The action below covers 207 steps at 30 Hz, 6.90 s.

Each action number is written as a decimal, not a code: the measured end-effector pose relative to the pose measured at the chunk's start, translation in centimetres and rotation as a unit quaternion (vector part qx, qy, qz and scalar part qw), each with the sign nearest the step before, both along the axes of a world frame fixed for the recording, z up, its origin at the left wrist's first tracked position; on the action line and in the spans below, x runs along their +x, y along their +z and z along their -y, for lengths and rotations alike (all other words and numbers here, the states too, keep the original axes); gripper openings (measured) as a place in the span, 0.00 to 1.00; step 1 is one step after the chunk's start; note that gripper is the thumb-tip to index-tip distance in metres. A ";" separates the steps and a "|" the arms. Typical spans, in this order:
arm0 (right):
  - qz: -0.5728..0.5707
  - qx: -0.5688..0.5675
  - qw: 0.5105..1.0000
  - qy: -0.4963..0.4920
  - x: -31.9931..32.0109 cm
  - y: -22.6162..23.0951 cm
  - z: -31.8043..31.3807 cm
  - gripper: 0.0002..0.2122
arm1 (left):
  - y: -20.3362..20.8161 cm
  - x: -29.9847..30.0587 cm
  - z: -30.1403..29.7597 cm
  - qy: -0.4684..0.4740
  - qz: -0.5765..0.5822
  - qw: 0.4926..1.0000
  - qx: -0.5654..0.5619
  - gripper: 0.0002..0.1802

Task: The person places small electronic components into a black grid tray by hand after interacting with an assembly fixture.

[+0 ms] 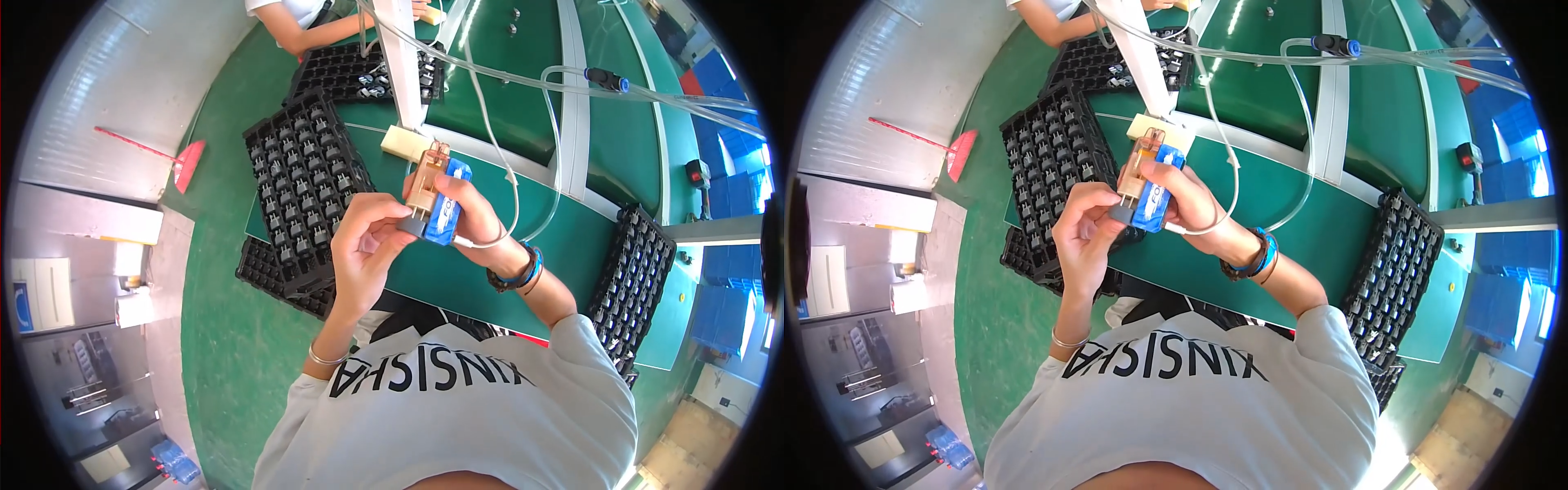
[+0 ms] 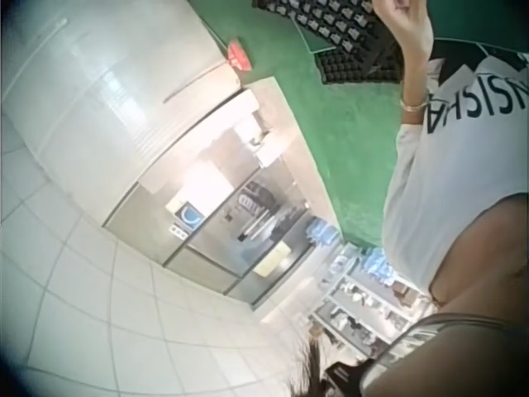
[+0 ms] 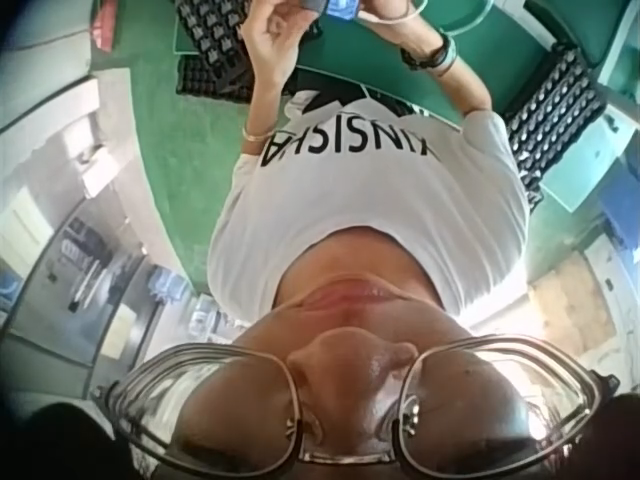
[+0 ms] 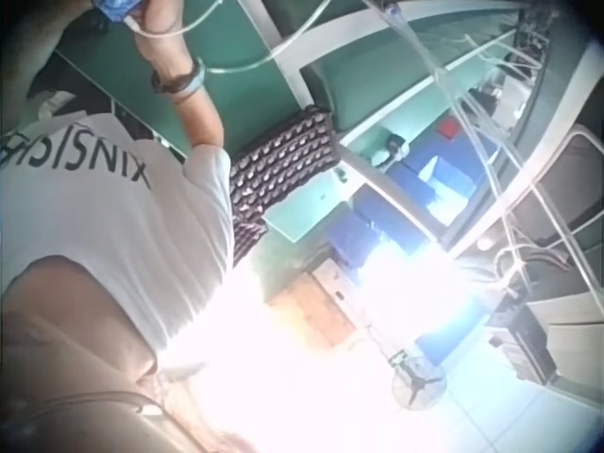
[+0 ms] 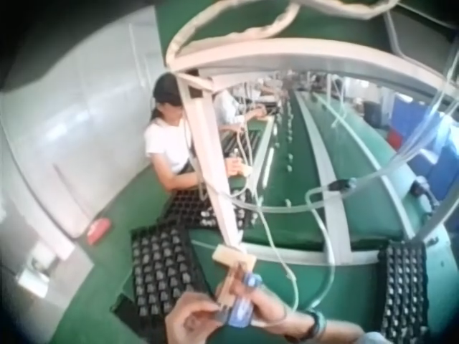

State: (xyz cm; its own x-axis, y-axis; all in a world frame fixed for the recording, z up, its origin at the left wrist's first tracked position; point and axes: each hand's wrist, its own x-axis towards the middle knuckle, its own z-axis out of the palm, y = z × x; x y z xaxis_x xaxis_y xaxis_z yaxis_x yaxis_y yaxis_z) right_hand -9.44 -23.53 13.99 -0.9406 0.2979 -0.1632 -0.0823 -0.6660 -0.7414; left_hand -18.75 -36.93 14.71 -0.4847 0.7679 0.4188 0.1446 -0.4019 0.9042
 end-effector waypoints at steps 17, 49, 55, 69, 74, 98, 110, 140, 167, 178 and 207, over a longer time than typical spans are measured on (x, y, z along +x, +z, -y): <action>0.033 0.589 0.784 -0.195 -7.1 -13.3 -10.4 0.10 | -2.8 -14.8 3.4 0.317 -0.238 0.893 -0.213 0.11; 0.036 0.480 0.832 -0.275 -7.8 -12.9 -11.9 0.09 | -5.4 -28.3 4.6 0.244 -0.455 0.772 -0.371 0.12; 0.234 0.654 0.599 -0.399 -5.9 -13.9 -22.0 0.14 | -6.2 -30.3 5.0 0.227 -0.416 0.813 -0.339 0.08; 0.092 0.563 0.743 -0.350 -4.0 -8.9 -17.7 0.09 | 0.3 -8.4 3.1 0.082 0.005 0.989 -0.126 0.11; -0.062 -0.030 0.998 0.001 -3.1 -2.9 -4.8 0.19 | 0.0 -2.3 1.7 0.020 0.003 0.999 -0.046 0.15; 0.024 0.551 0.807 -0.213 -6.6 -11.5 -8.0 0.13 | -4.1 -5.3 5.4 0.260 -0.288 0.876 -0.287 0.15; 0.132 0.647 0.737 -0.142 -6.8 -10.6 -7.6 0.27 | -5.4 -6.7 5.7 0.204 -0.353 0.837 -0.365 0.13; 0.251 0.731 0.466 -0.430 -4.9 -12.4 -23.1 0.13 | -3.0 -3.8 5.2 0.092 0.122 0.982 -0.110 0.13; 0.072 0.000 0.992 0.104 -1.4 -3.2 0.1 0.18 | -3.4 -1.0 2.0 0.054 0.047 0.997 -0.007 0.13; 0.060 0.305 0.942 -0.124 -4.4 -7.8 -6.7 0.16 | -2.1 -4.8 5.2 0.302 -0.205 0.904 -0.220 0.13; 0.106 0.680 0.698 -0.195 -7.6 -11.3 -8.3 0.23 | -4.4 -6.5 7.9 0.127 0.067 0.966 -0.216 0.09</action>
State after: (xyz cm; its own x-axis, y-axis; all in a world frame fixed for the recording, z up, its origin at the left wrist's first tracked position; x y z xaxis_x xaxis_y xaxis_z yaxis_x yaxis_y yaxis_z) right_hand -17.08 -15.28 2.68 -0.7421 0.5397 0.3975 0.1468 0.7095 -0.6893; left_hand -25.20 -44.83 10.33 -0.7082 0.7060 0.0068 0.0592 0.0498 0.9970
